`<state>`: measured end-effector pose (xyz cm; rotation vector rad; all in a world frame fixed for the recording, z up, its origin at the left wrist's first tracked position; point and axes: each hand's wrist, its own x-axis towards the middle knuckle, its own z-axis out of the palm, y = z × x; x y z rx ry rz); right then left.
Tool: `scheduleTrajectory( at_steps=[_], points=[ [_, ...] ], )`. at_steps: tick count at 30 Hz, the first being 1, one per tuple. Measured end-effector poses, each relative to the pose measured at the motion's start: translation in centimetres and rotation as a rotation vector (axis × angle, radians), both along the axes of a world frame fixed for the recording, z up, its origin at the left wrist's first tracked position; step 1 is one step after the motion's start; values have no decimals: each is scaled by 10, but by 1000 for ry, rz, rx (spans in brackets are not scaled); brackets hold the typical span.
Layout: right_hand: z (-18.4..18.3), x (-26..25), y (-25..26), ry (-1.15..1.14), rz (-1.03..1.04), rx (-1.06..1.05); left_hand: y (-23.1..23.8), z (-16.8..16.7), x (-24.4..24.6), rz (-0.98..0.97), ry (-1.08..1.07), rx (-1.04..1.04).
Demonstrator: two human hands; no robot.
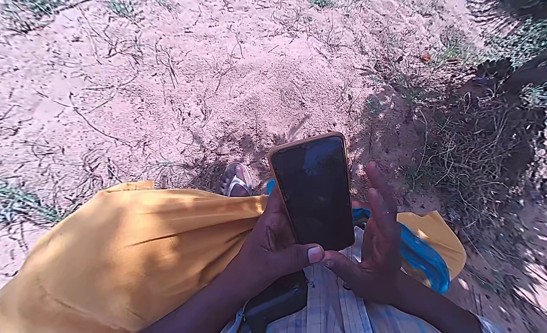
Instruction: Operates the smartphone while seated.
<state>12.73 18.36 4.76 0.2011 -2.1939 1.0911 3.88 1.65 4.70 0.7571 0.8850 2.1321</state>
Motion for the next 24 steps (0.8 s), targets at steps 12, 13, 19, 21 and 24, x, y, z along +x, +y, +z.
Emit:
scheduleTrajectory(
  at_steps=[12, 13, 19, 21, 24],
  points=[
    [0, 0, -2, 12, -1, 3, 0, -2, -1, -33, -13, 44],
    [0, 0, -2, 12, -1, 2, 0, -1, -1, -32, -14, 42],
    [0, 1, -2, 8, 18, -20, -1, -1, -1, -35, 0, 45],
    [0, 1, -1, 7, 25, -24, 0, -1, -1, -36, 7, 43],
    [-1, 0, -1, 8, 28, -24, 0, -2, -1, -31, 5, 48]
  ],
)
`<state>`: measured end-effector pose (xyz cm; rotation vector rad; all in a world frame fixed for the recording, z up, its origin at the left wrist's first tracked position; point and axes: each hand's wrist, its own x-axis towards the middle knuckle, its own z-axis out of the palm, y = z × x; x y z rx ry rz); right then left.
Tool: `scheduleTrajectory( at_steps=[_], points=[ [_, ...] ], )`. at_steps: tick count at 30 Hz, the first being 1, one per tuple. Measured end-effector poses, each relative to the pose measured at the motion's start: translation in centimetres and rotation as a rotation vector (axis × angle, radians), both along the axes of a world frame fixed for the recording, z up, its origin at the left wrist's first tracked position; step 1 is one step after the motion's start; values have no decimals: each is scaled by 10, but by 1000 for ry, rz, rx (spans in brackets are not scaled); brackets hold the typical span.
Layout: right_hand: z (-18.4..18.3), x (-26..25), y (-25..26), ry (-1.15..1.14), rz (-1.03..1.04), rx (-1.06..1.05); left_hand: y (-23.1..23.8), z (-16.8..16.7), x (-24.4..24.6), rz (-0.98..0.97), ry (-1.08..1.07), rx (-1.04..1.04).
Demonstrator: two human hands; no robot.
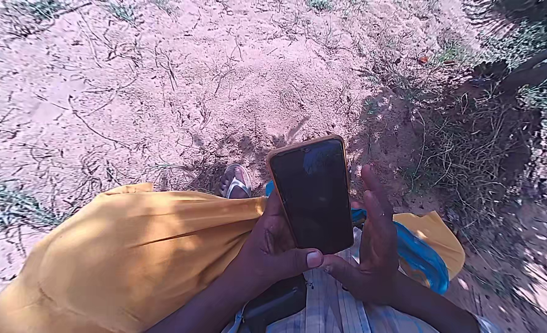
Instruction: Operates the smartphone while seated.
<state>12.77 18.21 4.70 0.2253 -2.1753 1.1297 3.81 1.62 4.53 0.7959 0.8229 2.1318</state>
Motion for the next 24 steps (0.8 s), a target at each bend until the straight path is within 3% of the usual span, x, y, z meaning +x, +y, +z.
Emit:
scheduleTrajectory(
  at_steps=[24],
  points=[
    [5, 11, 18, 80, -49, -43, 2, 1, 0, 57, -10, -30]
  ],
)
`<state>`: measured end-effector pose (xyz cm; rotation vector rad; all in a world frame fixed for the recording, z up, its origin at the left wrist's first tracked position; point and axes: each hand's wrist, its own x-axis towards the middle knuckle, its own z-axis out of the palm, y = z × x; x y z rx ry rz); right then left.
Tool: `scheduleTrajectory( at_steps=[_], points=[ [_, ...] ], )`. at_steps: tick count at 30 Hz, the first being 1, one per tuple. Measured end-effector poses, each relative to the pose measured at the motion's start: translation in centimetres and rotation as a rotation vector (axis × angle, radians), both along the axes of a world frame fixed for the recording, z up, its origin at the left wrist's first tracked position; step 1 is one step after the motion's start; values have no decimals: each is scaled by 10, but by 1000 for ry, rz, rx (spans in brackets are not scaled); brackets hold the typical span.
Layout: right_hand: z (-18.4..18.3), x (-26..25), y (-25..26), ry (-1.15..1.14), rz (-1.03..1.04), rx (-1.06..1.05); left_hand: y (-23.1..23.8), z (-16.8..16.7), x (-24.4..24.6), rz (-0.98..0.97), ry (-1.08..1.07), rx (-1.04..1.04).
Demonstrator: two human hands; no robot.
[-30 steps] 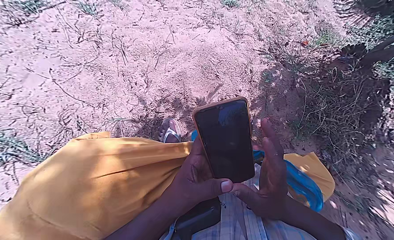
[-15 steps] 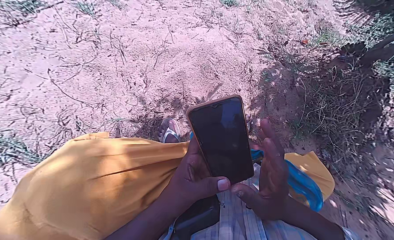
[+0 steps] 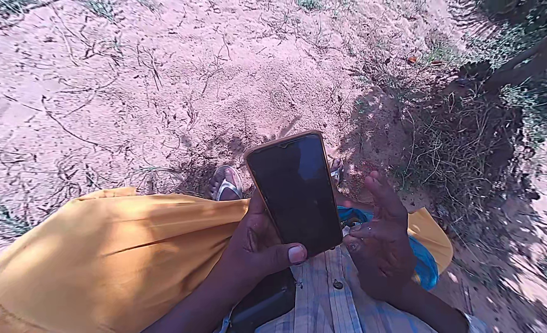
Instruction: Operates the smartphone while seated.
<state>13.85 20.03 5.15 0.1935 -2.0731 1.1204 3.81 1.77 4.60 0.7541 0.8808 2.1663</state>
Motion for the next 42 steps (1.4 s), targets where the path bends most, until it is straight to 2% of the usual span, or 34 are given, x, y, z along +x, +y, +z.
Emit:
scheduleTrajectory(
  at_steps=[13, 16, 19, 21, 26, 34, 42],
  points=[
    [-5, 0, 0, -28, 4, -145, 1, -1, 1, 18, -11, -12],
    [-8, -3, 0, -93, 79, -314, 0, -3, 0, 13, -38, 4],
    [-9, -4, -1, -248, 275, -564, -1, -2, 0, 28, -53, -3],
    [-9, -3, -3, -351, 380, -651, 0, -2, 0, 45, -69, -17],
    [-7, 0, -9, -461, 445, -630, -1, -4, -1, 54, -134, 9],
    [-11, -2, -7, -412, 357, -503, 0, -7, -4, 60, -169, 67],
    [-10, -2, -5, -381, 351, -503, 2, -11, -6, 52, -182, 101]
  ],
)
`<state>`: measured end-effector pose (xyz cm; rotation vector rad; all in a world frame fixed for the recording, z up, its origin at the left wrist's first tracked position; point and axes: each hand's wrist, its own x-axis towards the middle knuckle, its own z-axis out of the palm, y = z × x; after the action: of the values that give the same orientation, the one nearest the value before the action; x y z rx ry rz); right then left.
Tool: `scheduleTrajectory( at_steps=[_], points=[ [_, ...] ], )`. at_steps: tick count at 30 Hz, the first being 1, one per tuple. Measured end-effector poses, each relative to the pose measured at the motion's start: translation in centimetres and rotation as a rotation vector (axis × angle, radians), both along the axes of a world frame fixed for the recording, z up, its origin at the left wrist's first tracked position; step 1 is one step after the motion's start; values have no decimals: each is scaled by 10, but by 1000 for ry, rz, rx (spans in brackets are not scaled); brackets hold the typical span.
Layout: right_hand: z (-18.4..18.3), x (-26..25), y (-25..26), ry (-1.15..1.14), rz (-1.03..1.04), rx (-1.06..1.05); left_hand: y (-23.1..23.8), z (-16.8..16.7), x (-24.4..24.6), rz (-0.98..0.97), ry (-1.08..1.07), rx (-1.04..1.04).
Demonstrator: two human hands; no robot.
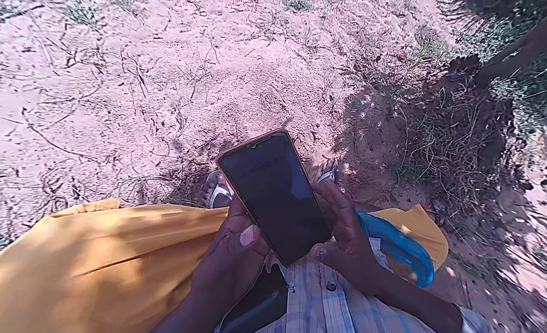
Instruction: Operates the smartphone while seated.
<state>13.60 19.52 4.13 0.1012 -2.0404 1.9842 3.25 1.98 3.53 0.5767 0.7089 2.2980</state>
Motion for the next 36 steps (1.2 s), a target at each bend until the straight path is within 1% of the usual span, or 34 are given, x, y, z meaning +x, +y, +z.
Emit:
scheduleTrajectory(
  at_steps=[6, 12, 16, 22, 29, 33, 36],
  points=[
    [0, 1, 1, -1, -1, -19, -1, 2, 2, -3, -12, 8],
    [-1, 2, 1, 23, -43, 31, -2, 2, 2, -9, -5, 13],
    [-3, 3, 2, 65, -98, 75, -2, 2, 2, -7, -9, 12],
    [-7, 3, 3, 140, -161, 79, -1, 1, 1, -3, -14, 15],
    [-9, 2, 5, 180, -191, 103, -1, 1, 1, -4, -8, 6],
    [-10, 3, 6, 183, -198, 71, 1, 1, 1, -9, -16, 20],
    [-9, 3, 7, 191, -191, -24, 1, 1, 1, -10, -15, 26]
  ],
)
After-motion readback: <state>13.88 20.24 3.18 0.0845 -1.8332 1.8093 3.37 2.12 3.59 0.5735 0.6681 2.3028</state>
